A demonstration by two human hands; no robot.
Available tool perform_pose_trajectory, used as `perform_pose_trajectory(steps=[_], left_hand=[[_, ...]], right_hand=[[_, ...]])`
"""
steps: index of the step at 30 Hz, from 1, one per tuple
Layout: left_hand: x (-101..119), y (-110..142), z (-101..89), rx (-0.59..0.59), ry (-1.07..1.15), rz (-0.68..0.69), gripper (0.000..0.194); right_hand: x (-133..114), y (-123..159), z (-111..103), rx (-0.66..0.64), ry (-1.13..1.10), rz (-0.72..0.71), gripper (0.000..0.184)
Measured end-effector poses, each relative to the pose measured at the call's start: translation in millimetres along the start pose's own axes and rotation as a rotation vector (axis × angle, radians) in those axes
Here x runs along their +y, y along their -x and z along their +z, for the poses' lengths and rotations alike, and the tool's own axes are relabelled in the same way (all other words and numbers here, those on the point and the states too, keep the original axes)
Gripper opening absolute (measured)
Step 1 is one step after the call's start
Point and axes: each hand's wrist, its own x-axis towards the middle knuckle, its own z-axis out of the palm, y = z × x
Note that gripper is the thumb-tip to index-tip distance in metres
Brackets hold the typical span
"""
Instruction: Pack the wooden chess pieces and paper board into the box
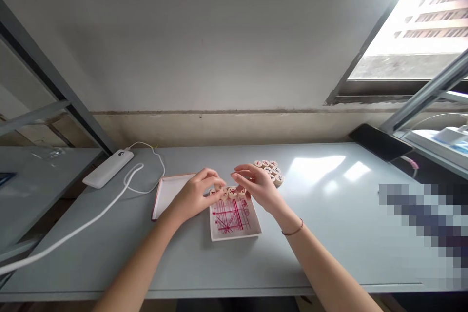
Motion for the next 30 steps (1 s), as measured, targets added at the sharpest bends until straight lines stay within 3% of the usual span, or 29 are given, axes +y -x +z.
perform_pose_trajectory(steps=[4,11,17,23,30], left_hand=[[-9.0,15.5,3.1,0.028,0.051,0.017,0.006],[-7.0,16.3,5.9,-0.124,-0.060,0.087,0.004],[-10.1,19.2,2.0,-0.160,-0.072,0.097,0.006],[-20.7,18.4,-1.3,-0.041,-0.092,-0.004,0.009],[-32.9,18.1,0.8,0.025,-0.088,-0.078,0.016]], right_hand=[[1.2,2.3,2.7,0.049,0.051,-0.002,0.040],[2.4,6.4,7.2,-0.004,0.180,-0.099,0.031],[3.7,11.7,13.2,-0.082,0.347,-0.249,0.020],[-0.7,19.9,20.7,-0.245,0.570,-0.357,0.031],[-2.5,28.5,30.4,-0.332,0.908,-0.500,0.014]])
